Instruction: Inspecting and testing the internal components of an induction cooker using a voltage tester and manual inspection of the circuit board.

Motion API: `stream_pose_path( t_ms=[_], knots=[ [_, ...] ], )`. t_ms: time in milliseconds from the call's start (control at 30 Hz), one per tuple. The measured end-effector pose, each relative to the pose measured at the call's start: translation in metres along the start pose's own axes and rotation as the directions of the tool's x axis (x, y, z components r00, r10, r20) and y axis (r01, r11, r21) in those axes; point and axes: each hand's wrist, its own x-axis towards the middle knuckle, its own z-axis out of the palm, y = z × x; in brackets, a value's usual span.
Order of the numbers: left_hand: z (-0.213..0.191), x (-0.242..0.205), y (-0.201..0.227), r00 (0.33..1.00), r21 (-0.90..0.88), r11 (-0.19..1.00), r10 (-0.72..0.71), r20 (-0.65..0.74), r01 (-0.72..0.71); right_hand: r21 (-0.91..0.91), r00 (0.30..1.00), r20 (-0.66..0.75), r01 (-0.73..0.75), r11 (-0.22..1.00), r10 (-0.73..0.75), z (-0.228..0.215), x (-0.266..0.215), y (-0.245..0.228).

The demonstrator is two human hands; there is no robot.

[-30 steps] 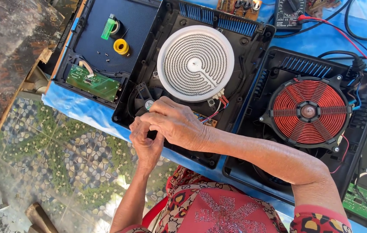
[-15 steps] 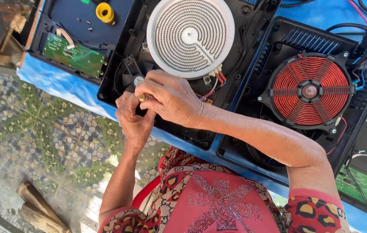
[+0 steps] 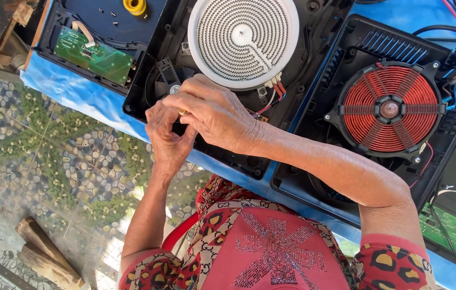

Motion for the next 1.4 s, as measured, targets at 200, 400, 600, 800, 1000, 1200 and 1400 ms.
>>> stream_pose_path(
  t_ms=[200,400,600,800,1000,1200,1400],
  knots=[
    [-0.002,0.004,0.002,1.000,-0.015,1.000,0.004,-0.015,-0.005,0.198,0.989,0.010,-0.144,0.970,0.144,0.001,-0.004,0.008],
    [0.001,-0.001,-0.008,1.000,-0.059,0.998,-0.006,-0.015,0.006,0.056,0.993,-0.028,-0.109,0.992,0.111,-0.003,-0.003,0.002],
    [-0.002,0.002,-0.001,1.000,-0.031,0.999,0.011,0.013,-0.011,0.056,0.999,-0.008,-0.043,0.998,0.043,-0.007,0.002,-0.004],
    [-0.002,0.005,0.007,1.000,-0.009,1.000,-0.001,0.011,0.001,0.028,0.999,-0.017,-0.044,0.999,0.045,-0.003,-0.003,0.003],
    [-0.015,-0.001,0.012,0.999,0.052,0.999,-0.002,0.046,0.000,0.004,1.000,0.017,-0.020,1.000,0.020,-0.009,-0.005,0.005],
    [-0.012,-0.016,0.020,0.985,0.219,0.967,0.103,0.141,-0.133,0.008,1.000,0.009,-0.030,1.000,0.030,-0.009,-0.013,0.007],
    [-0.013,-0.029,0.016,0.985,0.337,0.931,0.098,0.141,-0.141,-0.004,1.000,0.018,0.006,1.000,-0.005,-0.016,-0.014,0.010]
  ],
)
